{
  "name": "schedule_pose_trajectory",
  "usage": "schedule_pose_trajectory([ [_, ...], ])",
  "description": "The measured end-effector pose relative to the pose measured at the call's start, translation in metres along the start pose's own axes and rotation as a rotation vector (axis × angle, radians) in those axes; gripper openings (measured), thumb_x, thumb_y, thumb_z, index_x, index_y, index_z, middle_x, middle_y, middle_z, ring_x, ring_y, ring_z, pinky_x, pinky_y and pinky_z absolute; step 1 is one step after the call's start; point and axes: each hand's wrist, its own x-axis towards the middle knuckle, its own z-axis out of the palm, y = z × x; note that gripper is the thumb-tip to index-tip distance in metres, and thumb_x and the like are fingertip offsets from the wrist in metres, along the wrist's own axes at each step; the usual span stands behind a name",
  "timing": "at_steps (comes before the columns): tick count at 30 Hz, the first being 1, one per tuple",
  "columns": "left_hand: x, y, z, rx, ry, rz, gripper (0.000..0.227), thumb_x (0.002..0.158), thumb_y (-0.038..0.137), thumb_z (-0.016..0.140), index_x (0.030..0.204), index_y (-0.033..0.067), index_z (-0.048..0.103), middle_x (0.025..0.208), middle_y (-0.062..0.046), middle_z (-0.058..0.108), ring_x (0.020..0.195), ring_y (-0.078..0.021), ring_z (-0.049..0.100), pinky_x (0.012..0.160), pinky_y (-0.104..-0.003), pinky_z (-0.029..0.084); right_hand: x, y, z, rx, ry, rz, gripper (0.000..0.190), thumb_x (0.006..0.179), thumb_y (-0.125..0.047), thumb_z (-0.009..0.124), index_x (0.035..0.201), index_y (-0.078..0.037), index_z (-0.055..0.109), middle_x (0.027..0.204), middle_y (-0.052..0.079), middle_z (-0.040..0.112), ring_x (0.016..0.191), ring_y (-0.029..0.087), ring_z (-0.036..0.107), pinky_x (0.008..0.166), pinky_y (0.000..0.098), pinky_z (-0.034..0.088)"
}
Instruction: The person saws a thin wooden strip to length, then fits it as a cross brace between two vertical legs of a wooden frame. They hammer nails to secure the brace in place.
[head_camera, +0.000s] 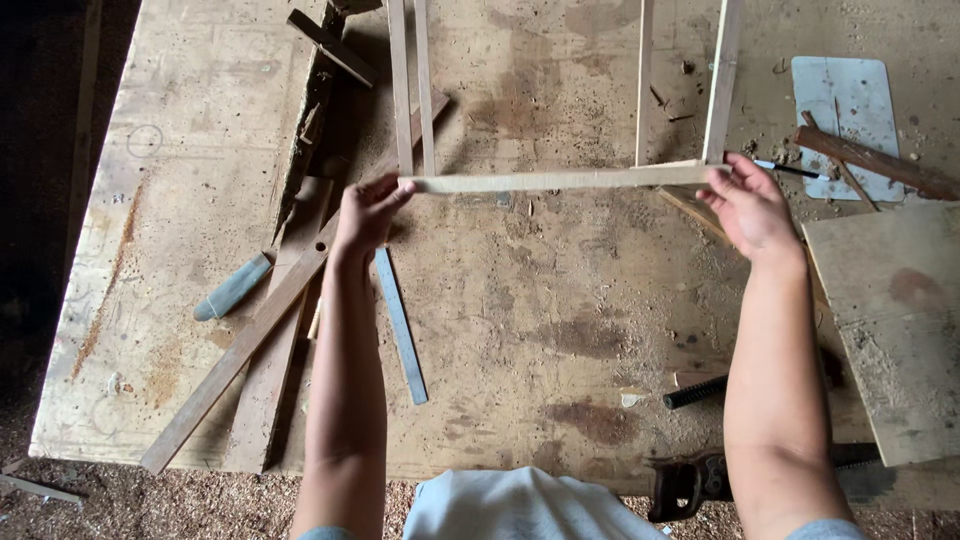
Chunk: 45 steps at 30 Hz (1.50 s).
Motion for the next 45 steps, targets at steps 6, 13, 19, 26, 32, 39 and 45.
schedule_pose_trajectory([
  [6, 0.023, 0.051, -0.004, -0.235, -0.026, -0.248, 0.032, 0.088, 0.028, 0.078, 0.113, 0.0080, 0.078, 0.082, -0.002, 0.078, 0.062, -0.0042, 0.056, 0.051, -0.021, 0.038, 0.024, -0.047, 0.026, -0.108, 0.149, 0.096, 0.009, 0.107, -0.021, 0.064, 0.103, -0.013, 0.060, 0.108, 0.000, 0.065, 0.107, 0.014, 0.059, 0.089, 0.0356, 0.052],
  [13, 0.002, 0.076, -0.009, -0.174, -0.017, -0.171, 0.028, 0.093, 0.031, 0.077, 0.104, 0.0058, 0.081, 0.075, 0.000, 0.070, 0.060, -0.0051, 0.051, 0.054, -0.020, 0.041, 0.004, -0.074, 0.045, -0.091, 0.200, 0.104, 0.008, 0.104, -0.019, 0.065, 0.098, -0.017, 0.060, 0.105, -0.001, 0.065, 0.103, 0.013, 0.059, 0.087, 0.0344, 0.051],
  [19, -0.053, 0.051, -0.001, -0.288, 0.109, -0.257, 0.023, 0.091, 0.028, 0.073, 0.103, 0.0092, 0.080, 0.077, -0.001, 0.074, 0.062, -0.0064, 0.059, 0.057, -0.023, 0.049, -0.061, -0.044, 0.044, -0.083, 0.277, 0.127, 0.005, 0.101, -0.019, 0.064, 0.096, -0.017, 0.062, 0.099, 0.000, 0.066, 0.095, 0.014, 0.061, 0.083, 0.0319, 0.051],
  [26, -0.098, 0.003, 0.013, -0.488, 0.204, -0.209, 0.025, 0.093, 0.029, 0.078, 0.107, 0.0083, 0.078, 0.080, 0.002, 0.067, 0.066, -0.0041, 0.053, 0.069, -0.021, 0.049, -0.120, -0.013, 0.043, 0.005, 0.340, 0.135, 0.003, 0.099, -0.018, 0.066, 0.098, -0.017, 0.064, 0.098, -0.004, 0.065, 0.095, 0.010, 0.058, 0.082, 0.0322, 0.051],
  [32, -0.097, -0.006, 0.014, -0.491, 0.238, -0.292, 0.025, 0.092, 0.031, 0.078, 0.105, 0.0091, 0.076, 0.078, 0.003, 0.066, 0.064, -0.0027, 0.051, 0.064, -0.023, 0.046, -0.121, -0.012, 0.052, 0.012, 0.337, 0.196, 0.007, 0.097, -0.021, 0.067, 0.096, -0.016, 0.063, 0.096, -0.001, 0.066, 0.093, 0.012, 0.061, 0.079, 0.0334, 0.051],
  [39, -0.102, -0.004, 0.017, -0.516, 0.238, -0.308, 0.025, 0.094, 0.034, 0.076, 0.101, 0.0106, 0.074, 0.078, 0.006, 0.063, 0.065, -0.0026, 0.052, 0.064, -0.025, 0.046, -0.127, -0.015, 0.056, -0.004, 0.322, 0.194, 0.011, 0.098, -0.026, 0.068, 0.099, -0.014, 0.067, 0.096, -0.001, 0.066, 0.092, 0.013, 0.062, 0.078, 0.0319, 0.050],
  [45, -0.101, -0.012, 0.020, -0.564, 0.251, -0.249, 0.026, 0.096, 0.038, 0.074, 0.101, 0.0123, 0.072, 0.080, 0.005, 0.063, 0.068, -0.0039, 0.053, 0.068, -0.025, 0.048, -0.129, -0.014, 0.057, 0.037, 0.384, 0.202, 0.016, 0.095, -0.032, 0.072, 0.095, -0.017, 0.066, 0.092, -0.002, 0.066, 0.089, 0.012, 0.063, 0.076, 0.0312, 0.050],
])
